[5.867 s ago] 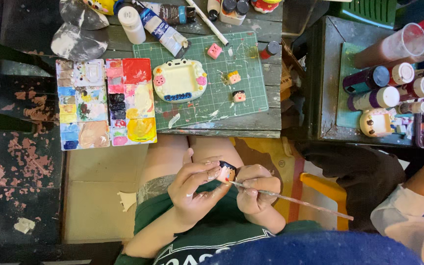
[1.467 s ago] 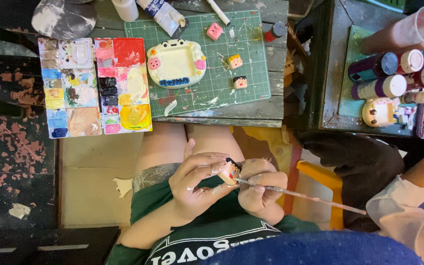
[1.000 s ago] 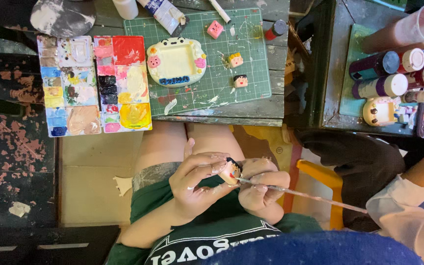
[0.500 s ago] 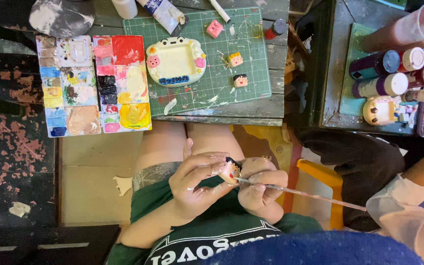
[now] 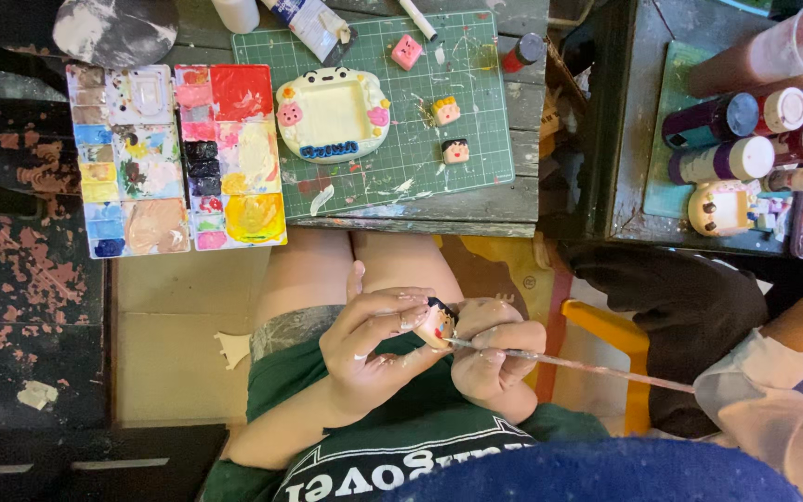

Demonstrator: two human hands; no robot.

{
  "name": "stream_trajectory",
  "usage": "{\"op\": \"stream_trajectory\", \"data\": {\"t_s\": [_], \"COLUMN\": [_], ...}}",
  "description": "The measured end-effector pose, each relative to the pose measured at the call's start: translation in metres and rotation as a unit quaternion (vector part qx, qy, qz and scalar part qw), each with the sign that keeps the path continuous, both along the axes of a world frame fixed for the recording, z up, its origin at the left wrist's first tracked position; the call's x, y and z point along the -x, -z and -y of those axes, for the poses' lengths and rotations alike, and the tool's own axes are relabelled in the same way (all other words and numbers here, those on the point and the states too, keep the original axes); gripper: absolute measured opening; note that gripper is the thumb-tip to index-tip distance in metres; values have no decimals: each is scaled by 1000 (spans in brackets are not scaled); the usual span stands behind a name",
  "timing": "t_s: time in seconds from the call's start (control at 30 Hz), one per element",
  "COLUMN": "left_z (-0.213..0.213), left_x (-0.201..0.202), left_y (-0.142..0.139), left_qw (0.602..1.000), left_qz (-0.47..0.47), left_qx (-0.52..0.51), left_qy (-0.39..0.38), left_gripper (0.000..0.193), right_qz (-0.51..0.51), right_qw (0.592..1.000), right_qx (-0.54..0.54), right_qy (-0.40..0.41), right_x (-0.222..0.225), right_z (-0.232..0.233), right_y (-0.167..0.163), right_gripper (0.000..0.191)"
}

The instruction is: The person sits at a cluttered craft table and paints small clay figurines with a paintbrush, dipping the brush into a paint palette and a water cup and turning each figurine to paint its sides, setting finished pieces on the cutting mat.

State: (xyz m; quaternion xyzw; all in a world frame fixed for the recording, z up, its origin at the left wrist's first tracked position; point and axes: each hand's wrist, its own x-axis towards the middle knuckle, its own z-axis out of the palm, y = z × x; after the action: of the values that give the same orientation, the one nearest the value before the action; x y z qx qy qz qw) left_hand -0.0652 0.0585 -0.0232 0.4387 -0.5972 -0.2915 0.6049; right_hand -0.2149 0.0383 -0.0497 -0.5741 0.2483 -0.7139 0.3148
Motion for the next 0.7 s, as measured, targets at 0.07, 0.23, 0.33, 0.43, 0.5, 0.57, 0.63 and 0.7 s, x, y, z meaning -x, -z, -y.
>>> {"op": "stream_trajectory", "data": {"t_s": [0.07, 0.23, 0.33, 0.43, 0.5, 0.57, 0.63, 0.7], "left_z": [0, 0, 0, 0, 0, 0, 0, 0], "left_x": [1, 1, 1, 1, 1, 1, 1, 1], "left_y": [1, 2, 1, 1, 1, 1, 1, 0], "left_qw": [1000, 1000, 1000, 1000, 1000, 1000, 1000, 1000], "left_qz": [5, 13, 13, 12, 9, 12, 23, 17], "left_qx": [2, -1, 0, -4, -2, -2, -5, -4], "left_qy": [-4, -8, -7, -6, -6, -8, -10, -9], "left_gripper": [41, 44, 44, 43, 43, 43, 43, 42], "right_qz": [4, 15, 12, 13, 4, -1, -4, -3], "right_qw": [1000, 1000, 1000, 1000, 1000, 1000, 1000, 1000], "right_qx": [-5, -17, -14, -12, -12, -10, -10, -5], "right_qy": [-1, 1, -10, -12, -7, -5, -4, -2], "right_x": [0, 0, 1, 1, 1, 1, 1, 0], "right_z": [-1, -4, -3, -2, -1, -1, -1, 0], "right_y": [1, 3, 3, 2, 2, 1, 0, -1], "right_gripper": [24, 24, 25, 24, 24, 24, 24, 24]}}
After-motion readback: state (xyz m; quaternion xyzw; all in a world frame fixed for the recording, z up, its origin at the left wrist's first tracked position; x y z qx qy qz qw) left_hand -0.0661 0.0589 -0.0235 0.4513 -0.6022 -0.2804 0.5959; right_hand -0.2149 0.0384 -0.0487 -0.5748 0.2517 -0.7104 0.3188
